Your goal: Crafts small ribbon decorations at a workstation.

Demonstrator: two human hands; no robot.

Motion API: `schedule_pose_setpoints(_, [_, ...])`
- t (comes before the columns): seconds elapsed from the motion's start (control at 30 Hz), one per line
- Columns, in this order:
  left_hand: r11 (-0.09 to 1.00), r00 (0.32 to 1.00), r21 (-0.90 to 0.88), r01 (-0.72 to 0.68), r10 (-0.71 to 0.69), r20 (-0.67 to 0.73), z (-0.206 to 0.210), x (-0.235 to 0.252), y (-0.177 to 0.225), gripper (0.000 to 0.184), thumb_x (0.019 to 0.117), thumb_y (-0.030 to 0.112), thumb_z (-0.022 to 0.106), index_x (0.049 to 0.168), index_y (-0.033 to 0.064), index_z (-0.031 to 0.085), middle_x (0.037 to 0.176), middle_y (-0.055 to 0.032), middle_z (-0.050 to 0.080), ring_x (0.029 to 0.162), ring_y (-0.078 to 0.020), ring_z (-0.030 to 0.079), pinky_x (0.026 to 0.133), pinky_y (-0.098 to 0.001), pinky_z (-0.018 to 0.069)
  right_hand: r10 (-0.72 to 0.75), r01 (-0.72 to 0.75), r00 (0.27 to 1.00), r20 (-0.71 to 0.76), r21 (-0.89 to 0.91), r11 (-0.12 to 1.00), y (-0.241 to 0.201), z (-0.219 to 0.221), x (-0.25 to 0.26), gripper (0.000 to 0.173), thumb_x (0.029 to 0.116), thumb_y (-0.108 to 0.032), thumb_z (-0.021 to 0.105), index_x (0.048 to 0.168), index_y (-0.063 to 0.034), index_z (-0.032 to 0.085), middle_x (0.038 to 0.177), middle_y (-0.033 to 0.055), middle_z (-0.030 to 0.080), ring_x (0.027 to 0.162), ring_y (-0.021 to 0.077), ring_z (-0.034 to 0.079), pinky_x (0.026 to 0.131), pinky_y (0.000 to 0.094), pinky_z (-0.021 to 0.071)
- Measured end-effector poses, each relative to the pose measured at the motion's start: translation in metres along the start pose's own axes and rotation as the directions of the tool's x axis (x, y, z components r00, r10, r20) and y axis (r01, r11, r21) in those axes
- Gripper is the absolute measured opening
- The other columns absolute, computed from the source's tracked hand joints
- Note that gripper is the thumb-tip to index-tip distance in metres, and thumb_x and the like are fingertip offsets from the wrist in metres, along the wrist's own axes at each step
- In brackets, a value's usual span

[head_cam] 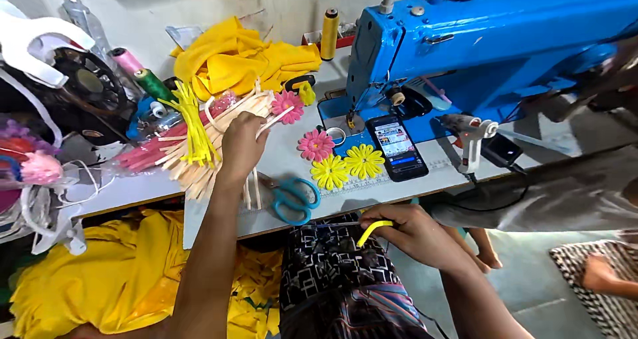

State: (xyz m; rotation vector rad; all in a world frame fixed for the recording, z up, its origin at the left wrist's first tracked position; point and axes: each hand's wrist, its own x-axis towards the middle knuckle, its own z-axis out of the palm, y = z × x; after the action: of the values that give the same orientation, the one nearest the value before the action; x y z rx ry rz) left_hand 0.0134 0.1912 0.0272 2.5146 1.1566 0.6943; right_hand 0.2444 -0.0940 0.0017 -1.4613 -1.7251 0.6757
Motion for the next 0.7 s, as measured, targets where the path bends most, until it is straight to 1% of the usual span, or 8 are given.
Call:
schedule_pose_setpoints(0.07, [0.979,0.997,-0.185,-0.079,0.081,0.003,-0.008,-0.025,0.022,0.028,0.0975,0.017,0.068,0.118,-0.0013,0.071,0.128,-0.0216,0.064,0.120,-0.0366,0.061,0.099,-0.0562,0.0495,0.000,0.000,1.000,-0.022,-0.008,1.000,-0.001,-0.002,0.003,0.020,0.0994,-0.018,0.059,0.104,-0.0063,0.075,0.084,0.0002,0.072,0.070,-0.0023,0.062,0.066,0.0148,0.0520])
schedule_pose_setpoints(0.13, [0.903,0.974,-0.388,-0.187,0.222,0.047,-0.009,-0.063,0.046,0.023,0.0957,0.021,0.068,0.110,0.0038,0.074,0.122,-0.0096,0.068,0.113,-0.0173,0.064,0.094,-0.0368,0.0554,-0.032,0.032,0.999,-0.026,-0.012,0.999,-0.002,-0.001,0.007,0.020,0.0998,-0.019,0.059,0.103,-0.0062,0.075,0.083,-0.0002,0.071,0.070,-0.0035,0.060,0.065,0.0130,0.0501])
schedule_pose_setpoints(0.23, [0.813,0.918,-0.542,-0.216,0.358,0.171,-0.001,-0.116,0.071,0.029,0.0989,0.027,0.066,0.114,0.0040,0.075,0.116,-0.0072,0.072,0.109,-0.0106,0.067,0.095,-0.0287,0.0557,-0.106,0.106,0.994,0.021,-0.013,0.994,-0.007,0.004,0.014,0.020,0.0994,-0.016,0.059,0.103,-0.0054,0.075,0.085,0.0017,0.072,0.073,-0.0018,0.063,0.069,0.0137,0.0512])
schedule_pose_setpoints(0.3, [0.812,0.916,-0.548,-0.198,0.353,0.191,0.007,-0.142,0.078,0.030,0.1017,0.025,0.062,0.117,0.0023,0.074,0.110,-0.0087,0.074,0.104,-0.0106,0.069,0.095,-0.0275,0.0554,-0.157,0.157,0.986,0.061,0.005,0.988,-0.011,0.009,0.017,0.019,0.0994,-0.015,0.059,0.103,-0.0045,0.074,0.087,0.0034,0.073,0.076,0.0007,0.065,0.072,0.0156,0.0530])
schedule_pose_setpoints(0.4, [0.778,0.948,-0.611,-0.143,0.285,0.141,0.021,-0.165,0.079,0.024,0.1016,0.017,0.061,0.110,0.0000,0.075,0.095,-0.0060,0.074,0.086,-0.0013,0.067,0.080,-0.0152,0.0537,-0.181,0.180,0.979,0.095,0.019,0.983,-0.012,0.019,0.020,0.019,0.0998,-0.014,0.058,0.103,-0.0039,0.074,0.088,0.0047,0.073,0.077,0.0023,0.065,0.073,0.0159,0.0526])
schedule_pose_setpoints(0.53, [0.723,0.980,-0.690,-0.041,0.163,0.112,0.029,-0.179,0.083,0.022,0.1014,0.013,0.060,0.105,-0.0021,0.075,0.092,-0.0021,0.074,0.083,0.0031,0.066,0.078,-0.0129,0.0546,-0.133,0.133,0.985,0.110,0.007,0.991,-0.014,0.023,0.021,0.019,0.0990,-0.015,0.059,0.102,-0.0048,0.074,0.087,0.0045,0.073,0.075,0.0043,0.065,0.070,0.0189,0.0527])
schedule_pose_setpoints(0.6, [0.797,0.989,-0.603,-0.024,0.105,0.099,0.025,-0.179,0.083,0.022,0.1018,0.015,0.059,0.105,0.0004,0.075,0.091,-0.0019,0.074,0.081,0.0009,0.067,0.076,-0.0153,0.0557,-0.027,0.032,0.996,0.080,-0.062,0.998,-0.017,0.017,0.024,0.020,0.0997,-0.018,0.059,0.106,-0.0063,0.074,0.083,0.0044,0.071,0.068,0.0092,0.063,0.064,0.0276,0.0536])
schedule_pose_setpoints(0.7, [0.909,1.000,-0.417,0.015,-0.014,0.006,0.013,-0.173,0.073,0.024,0.1025,0.017,0.056,0.107,0.0015,0.075,0.092,-0.0055,0.074,0.081,-0.0068,0.069,0.076,-0.0241,0.0581,0.172,-0.166,0.985,-0.002,-0.254,0.953,-0.011,0.004,0.040,0.030,0.1030,-0.031,0.060,0.116,-0.0054,0.071,0.078,0.0116,0.068,0.066,0.0280,0.065,0.063,0.0532,0.0540])
